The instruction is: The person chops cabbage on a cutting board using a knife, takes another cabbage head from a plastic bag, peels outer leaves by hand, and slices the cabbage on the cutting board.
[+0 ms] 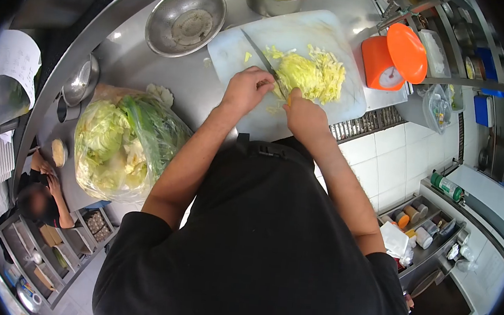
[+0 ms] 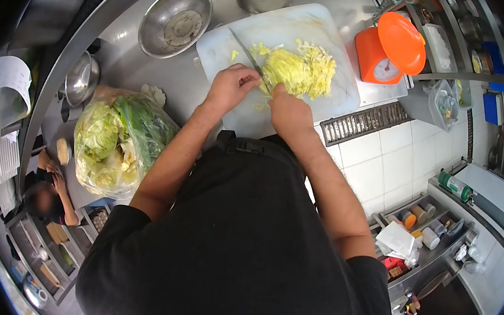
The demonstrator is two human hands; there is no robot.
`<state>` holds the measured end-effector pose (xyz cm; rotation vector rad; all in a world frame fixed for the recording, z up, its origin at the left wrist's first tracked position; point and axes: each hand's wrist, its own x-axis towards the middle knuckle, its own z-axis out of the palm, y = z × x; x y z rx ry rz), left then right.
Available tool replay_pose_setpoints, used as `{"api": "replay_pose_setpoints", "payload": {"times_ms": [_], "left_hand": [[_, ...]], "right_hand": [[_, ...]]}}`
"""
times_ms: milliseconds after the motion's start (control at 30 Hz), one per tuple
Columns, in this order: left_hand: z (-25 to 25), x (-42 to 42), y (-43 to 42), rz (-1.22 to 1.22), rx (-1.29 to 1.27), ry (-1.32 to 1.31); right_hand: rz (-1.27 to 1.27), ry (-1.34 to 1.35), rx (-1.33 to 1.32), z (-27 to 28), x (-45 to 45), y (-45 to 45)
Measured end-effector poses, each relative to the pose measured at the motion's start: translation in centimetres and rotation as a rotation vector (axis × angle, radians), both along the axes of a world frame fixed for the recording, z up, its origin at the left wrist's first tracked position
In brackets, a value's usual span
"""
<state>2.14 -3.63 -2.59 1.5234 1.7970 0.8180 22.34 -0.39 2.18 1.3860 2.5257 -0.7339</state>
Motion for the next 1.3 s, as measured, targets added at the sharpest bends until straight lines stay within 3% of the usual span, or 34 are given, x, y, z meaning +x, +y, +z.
{"api": "replay_pose_setpoints", "payload": {"times_ms": [167, 367, 500, 667, 967, 1167, 1300], "left_hand": [[-0.6, -0.3, 0.2, -0.032, 0.082, 0.025], [-0.5, 0.0, -0.1, -0.005, 0.088, 0.011], [-0.6, 0.2, -0.3, -0.003, 0.069, 0.032], [-0.7, 0.2, -0.1, 0.017, 0.103, 0.027], [-0.5, 0.3, 0.0, 0.003, 0.131, 0.047], [-1.1, 0.3, -0.2, 0.013, 0.137, 0.052], [-1.2, 0.4, -0.3, 0.022, 0.136, 0.058]], "right_hand": [[0.034, -0.067, -0.021, 4.7, 0.3, -0.1], [-0.052, -0.038, -0.020, -1.3, -0.2, -1.1], [0.003, -0.018, 0.007, -0.1, -0.1, -0.3], [0.068, -0.075, -0.013, 5.0, 0.1, 0.0], [-0.027, -0.014, -0.034, -1.3, -0.7, -0.7], [0.052, -0.062, -0.044, 3.9, -0.3, 0.1], [0.022, -0.041, -0.031, 1.3, 0.1, -1.2]]}}
